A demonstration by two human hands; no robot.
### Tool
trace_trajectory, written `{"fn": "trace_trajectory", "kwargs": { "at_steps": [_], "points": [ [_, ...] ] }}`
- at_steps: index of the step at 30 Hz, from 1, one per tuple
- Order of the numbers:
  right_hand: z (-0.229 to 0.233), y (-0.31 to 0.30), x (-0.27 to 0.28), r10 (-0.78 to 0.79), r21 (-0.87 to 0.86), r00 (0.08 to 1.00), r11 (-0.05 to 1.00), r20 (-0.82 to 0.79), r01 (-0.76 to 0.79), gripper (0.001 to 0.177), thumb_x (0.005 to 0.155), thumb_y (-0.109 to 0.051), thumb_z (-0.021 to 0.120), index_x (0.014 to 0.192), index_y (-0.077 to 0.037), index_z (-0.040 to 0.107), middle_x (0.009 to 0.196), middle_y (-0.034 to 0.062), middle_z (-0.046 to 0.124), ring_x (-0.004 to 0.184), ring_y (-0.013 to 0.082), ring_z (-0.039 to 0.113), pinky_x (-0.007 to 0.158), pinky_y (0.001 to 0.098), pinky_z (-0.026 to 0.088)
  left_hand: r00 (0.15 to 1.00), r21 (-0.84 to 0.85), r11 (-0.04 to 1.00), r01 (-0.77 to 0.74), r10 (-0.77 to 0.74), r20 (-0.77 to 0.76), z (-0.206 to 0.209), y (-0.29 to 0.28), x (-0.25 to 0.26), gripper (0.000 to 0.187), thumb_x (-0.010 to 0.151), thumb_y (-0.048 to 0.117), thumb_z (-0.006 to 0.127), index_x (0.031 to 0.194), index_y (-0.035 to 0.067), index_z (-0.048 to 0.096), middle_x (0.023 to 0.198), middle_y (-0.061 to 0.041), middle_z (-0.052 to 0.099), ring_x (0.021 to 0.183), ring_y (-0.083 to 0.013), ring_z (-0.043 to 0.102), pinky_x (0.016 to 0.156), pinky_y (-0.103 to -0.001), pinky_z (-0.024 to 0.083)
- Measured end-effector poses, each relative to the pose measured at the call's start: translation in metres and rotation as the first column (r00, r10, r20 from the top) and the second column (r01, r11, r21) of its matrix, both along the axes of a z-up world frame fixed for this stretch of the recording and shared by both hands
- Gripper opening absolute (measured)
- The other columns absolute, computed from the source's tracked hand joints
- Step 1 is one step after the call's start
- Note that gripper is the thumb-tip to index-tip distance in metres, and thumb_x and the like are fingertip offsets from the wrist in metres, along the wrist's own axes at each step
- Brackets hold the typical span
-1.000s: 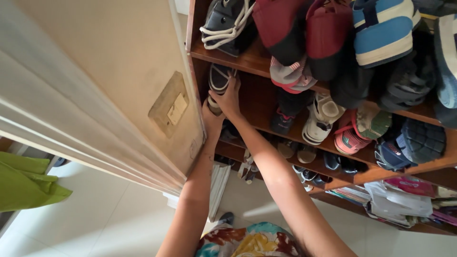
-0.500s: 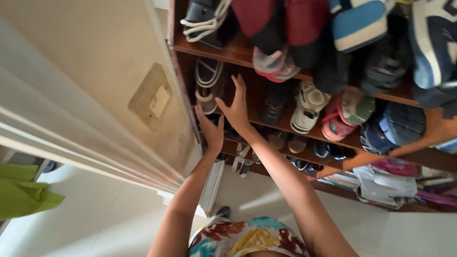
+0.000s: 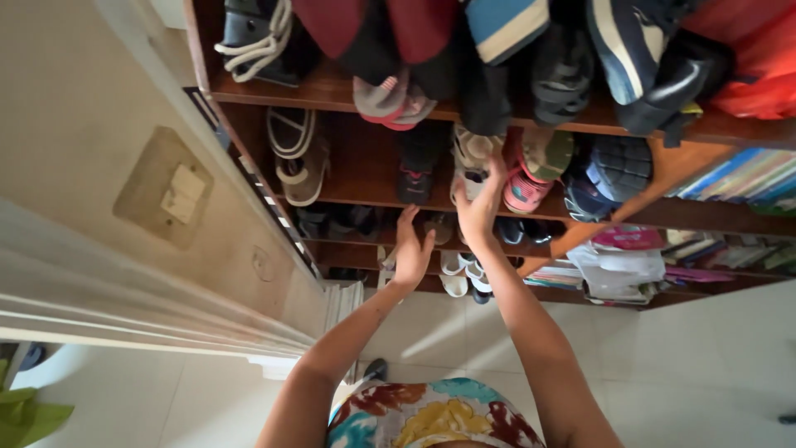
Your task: The person rearranges shoes on a wooden shoe rack. They pick up pairs of shoes, including red and blue sneakers, and place them on different shelves, adjusting their positions to organize the collection.
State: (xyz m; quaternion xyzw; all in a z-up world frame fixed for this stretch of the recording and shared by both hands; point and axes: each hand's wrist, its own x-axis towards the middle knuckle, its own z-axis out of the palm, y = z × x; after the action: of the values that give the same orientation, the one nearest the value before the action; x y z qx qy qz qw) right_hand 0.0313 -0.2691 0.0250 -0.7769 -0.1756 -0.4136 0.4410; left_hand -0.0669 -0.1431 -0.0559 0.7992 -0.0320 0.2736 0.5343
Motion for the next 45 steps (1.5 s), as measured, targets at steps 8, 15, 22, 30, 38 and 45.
{"fn": "trace_trajectory", "kwargs": {
  "at_steps": [8,15,22,30,38,45],
  "points": [
    [-0.033,-0.052,-0.01,0.024,0.226,0.993,0.974,-0.112,0.002,0.072,0.091,0.005,0.071,0.153,-0.003,0.035,0.151,0.0264,0.041,0.137,0.0432,0.047,0.112,0.0464,0.046,0.992,-0.079,0.99,0.119,-0.122,-0.035,0.024,-0.045,0.041,0.053,0.107,0.018,0.053,0.153,0.004,0.032,0.148,-0.02,0.038,0.14,-0.0404,0.042,0.114,-0.05,0.039],
    [-0.048,-0.046,-0.032,0.066,0.131,0.945,0.991,-0.32,-0.024,0.091,0.085,-0.006,0.077,0.158,0.001,0.023,0.154,0.0355,0.031,0.14,0.0546,0.035,0.112,0.0619,0.038,0.996,-0.066,0.996,0.055,-0.051,0.068,0.057,-0.062,0.089,0.064,0.098,0.009,0.065,0.152,0.001,0.033,0.145,-0.026,0.042,0.138,-0.0417,0.044,0.116,-0.048,0.038],
    [-0.075,-0.039,-0.003,0.042,-0.006,0.935,0.999,-0.353,-0.047,0.102,0.08,-0.011,0.083,0.157,0.005,0.019,0.154,0.0348,0.026,0.145,0.0535,0.028,0.119,0.0605,0.03,0.986,-0.191,0.978,0.082,-0.107,-0.127,0.081,-0.072,0.13,0.098,0.087,0.029,0.078,0.159,0.003,0.017,0.154,-0.029,0.027,0.146,-0.0465,0.033,0.119,-0.053,0.037],
    [-0.057,-0.024,0.011,0.114,0.184,0.842,0.983,-0.527,-0.018,0.122,0.073,-0.028,0.094,0.162,-0.008,0.013,0.155,0.0307,0.024,0.146,0.0515,0.028,0.117,0.0612,0.033,0.98,-0.298,0.953,0.047,-0.102,-0.172,0.032,-0.076,0.195,0.098,0.091,0.051,0.071,0.162,0.016,0.013,0.162,-0.025,0.02,0.149,-0.0478,0.027,0.108,-0.062,0.044],
    [-0.031,-0.018,0.004,0.125,0.208,0.844,0.978,-0.521,-0.017,0.12,0.073,-0.032,0.095,0.157,0.0,0.016,0.15,0.036,0.031,0.14,0.0534,0.038,0.112,0.0632,0.038,0.948,-0.169,0.985,-0.014,-0.041,-0.315,0.022,-0.075,0.212,0.097,0.09,0.059,0.064,0.162,0.022,0.011,0.151,-0.03,0.037,0.129,-0.0509,0.053,0.099,-0.06,0.055],
    [-0.025,-0.016,0.005,0.139,0.251,0.844,0.968,-0.518,-0.005,0.12,0.073,-0.036,0.095,0.155,0.004,0.018,0.148,0.0376,0.036,0.136,0.0555,0.044,0.107,0.0663,0.041,0.953,-0.363,0.932,0.023,-0.131,-0.274,0.044,-0.073,0.202,0.101,0.089,0.063,0.063,0.161,0.02,0.007,0.154,-0.033,0.035,0.131,-0.0527,0.051,0.103,-0.062,0.05]
  ]
}}
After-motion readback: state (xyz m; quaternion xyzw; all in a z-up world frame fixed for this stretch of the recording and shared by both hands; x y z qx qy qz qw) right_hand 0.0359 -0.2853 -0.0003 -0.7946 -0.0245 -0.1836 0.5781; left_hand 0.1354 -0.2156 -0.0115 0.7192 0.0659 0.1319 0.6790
